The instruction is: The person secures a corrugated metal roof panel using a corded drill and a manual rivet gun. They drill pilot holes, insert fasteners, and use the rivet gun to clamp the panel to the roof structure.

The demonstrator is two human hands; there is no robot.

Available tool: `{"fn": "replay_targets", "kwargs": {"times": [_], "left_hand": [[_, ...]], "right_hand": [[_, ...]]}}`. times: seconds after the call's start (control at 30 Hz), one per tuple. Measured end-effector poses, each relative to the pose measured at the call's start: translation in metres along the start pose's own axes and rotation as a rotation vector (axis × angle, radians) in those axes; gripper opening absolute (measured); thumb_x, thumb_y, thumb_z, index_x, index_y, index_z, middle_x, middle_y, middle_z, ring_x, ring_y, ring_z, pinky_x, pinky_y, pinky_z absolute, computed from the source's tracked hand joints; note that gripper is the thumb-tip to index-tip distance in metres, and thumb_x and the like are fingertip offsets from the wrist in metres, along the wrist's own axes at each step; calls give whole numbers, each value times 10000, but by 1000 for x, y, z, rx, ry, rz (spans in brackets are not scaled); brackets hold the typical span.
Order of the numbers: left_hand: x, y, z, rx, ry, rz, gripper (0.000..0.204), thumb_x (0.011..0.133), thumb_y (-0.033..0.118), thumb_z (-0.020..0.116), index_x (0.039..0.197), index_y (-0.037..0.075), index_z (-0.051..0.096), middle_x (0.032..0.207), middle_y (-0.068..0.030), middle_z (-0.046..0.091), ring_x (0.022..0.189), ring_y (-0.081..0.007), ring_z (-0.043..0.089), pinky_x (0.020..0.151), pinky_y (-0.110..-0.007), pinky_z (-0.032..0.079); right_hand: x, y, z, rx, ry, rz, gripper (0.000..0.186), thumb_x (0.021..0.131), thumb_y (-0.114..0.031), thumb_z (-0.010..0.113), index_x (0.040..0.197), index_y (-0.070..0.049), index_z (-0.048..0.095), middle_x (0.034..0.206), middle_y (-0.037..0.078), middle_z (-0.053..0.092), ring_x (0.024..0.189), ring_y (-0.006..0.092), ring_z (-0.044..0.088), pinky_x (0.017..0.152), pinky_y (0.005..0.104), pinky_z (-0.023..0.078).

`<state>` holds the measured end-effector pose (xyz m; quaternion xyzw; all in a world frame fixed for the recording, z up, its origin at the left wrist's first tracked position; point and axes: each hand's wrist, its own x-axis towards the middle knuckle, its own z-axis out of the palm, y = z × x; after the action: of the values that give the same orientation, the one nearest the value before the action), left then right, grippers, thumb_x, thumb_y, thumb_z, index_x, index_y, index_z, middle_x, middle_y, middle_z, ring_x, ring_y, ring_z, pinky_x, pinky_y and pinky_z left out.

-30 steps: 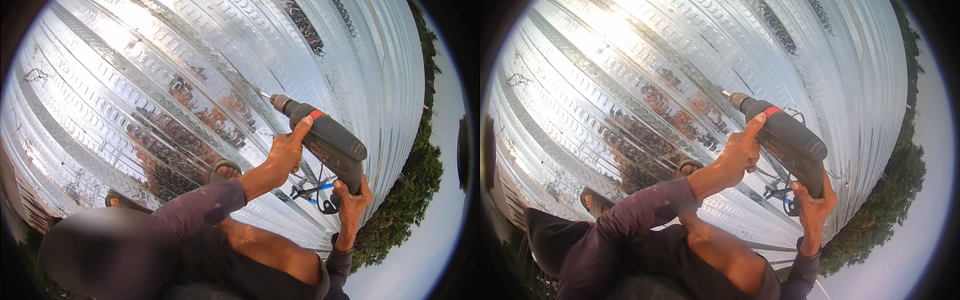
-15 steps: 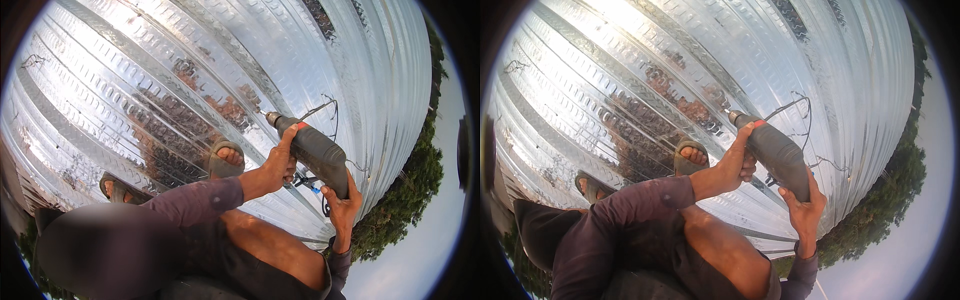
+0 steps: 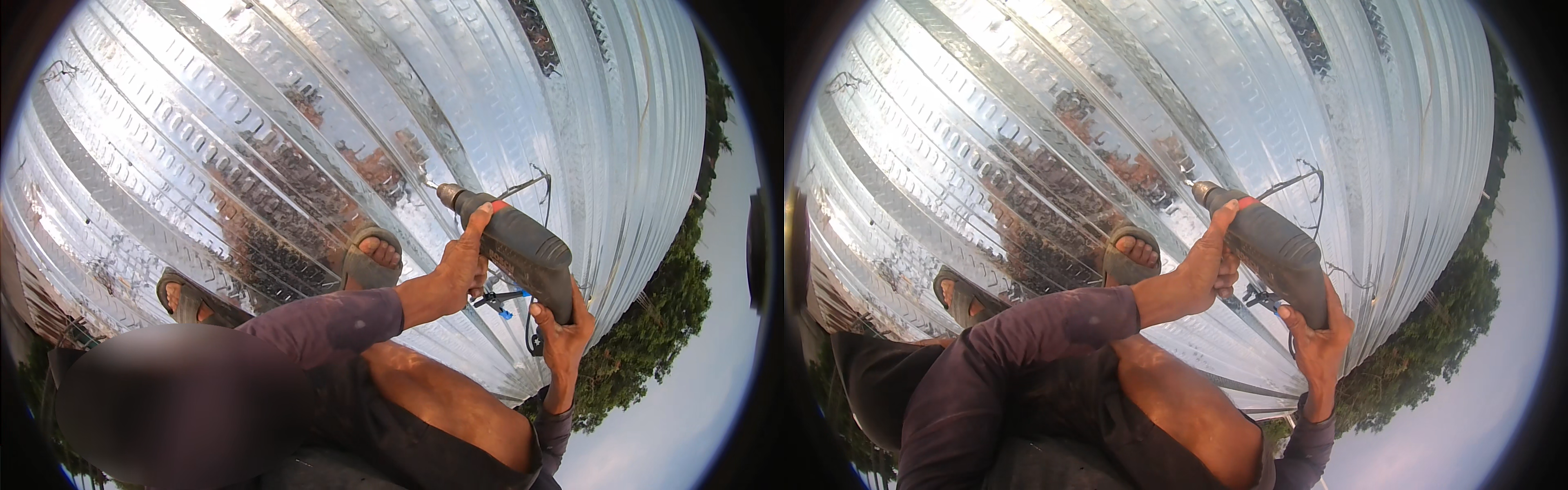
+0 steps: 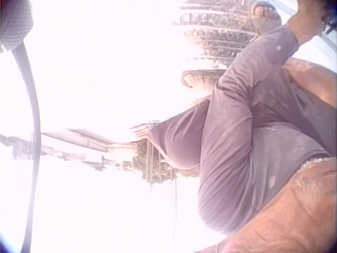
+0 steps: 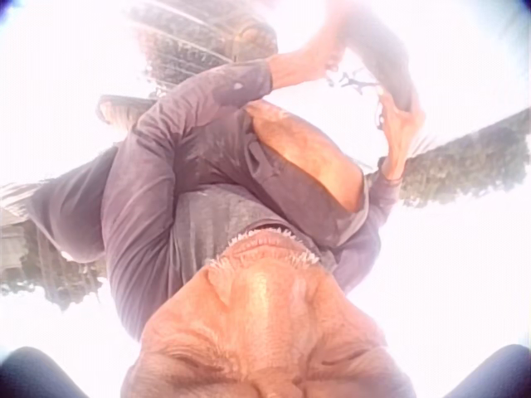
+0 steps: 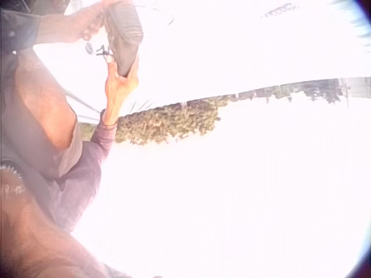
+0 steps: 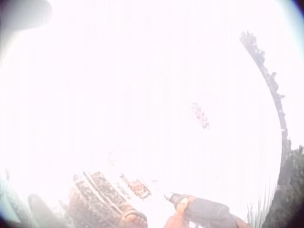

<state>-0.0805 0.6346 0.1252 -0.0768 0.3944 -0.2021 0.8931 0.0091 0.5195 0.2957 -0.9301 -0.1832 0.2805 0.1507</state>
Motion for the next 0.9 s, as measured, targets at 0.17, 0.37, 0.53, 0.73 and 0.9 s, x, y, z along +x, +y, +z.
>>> {"fn": "replay_targets", "kwargs": {"times": [0.17, 0.37, 0.53, 0.73, 0.9], "left_hand": [[0, 0, 0, -16, -9, -21, 695, 785, 899, 528, 687, 240, 330, 553, 72, 242, 485, -103, 247, 517, -309, 240], [3, -1, -2, -13, -28, -9, 704, 780, 920, 496, 681, 237, 356, 555, 72, 243, 497, -107, 258, 525, -306, 243], [0, 0, 0, -44, -74, -2, 704, 777, 920, 495, 682, 233, 376, 546, 73, 254, 479, -103, 258, 507, -310, 252], [3, 6, 6, -66, -28, 13, 683, 788, 889, 528, 693, 231, 374, 534, 75, 252, 452, -99, 248, 484, -320, 273], [2, 7, 5, -74, -49, -8, 694, 791, 903, 500, 731, 221, 383, 566, 71, 240, 492, -97, 248, 524, -306, 255]], "right_hand": [[2, -1, -1, -21, -2, -20, 739, 811, -310, 889, 1358, 82, 582, 1051, 202, 747, 964, 224, 712, 861, 349, 553], [5, -2, -1, -64, 8, -17, 754, 807, -347, 887, 1353, 76, 586, 1036, 213, 748, 964, 245, 724, 854, 356, 556], [11, 1, -5, -95, -13, -81, 764, 803, -344, 889, 1365, 70, 576, 1063, 212, 743, 974, 248, 723, 862, 360, 558], [29, -9, -16, 22, -179, 60, 830, 799, -349, 893, 1413, 73, 526, 1179, 197, 707, 1062, 245, 686, 949, 372, 530], [33, -14, -19, 2, -206, 54, 850, 794, -344, 898, 1425, 74, 512, 1196, 201, 696, 1082, 250, 674, 974, 377, 516]]}}
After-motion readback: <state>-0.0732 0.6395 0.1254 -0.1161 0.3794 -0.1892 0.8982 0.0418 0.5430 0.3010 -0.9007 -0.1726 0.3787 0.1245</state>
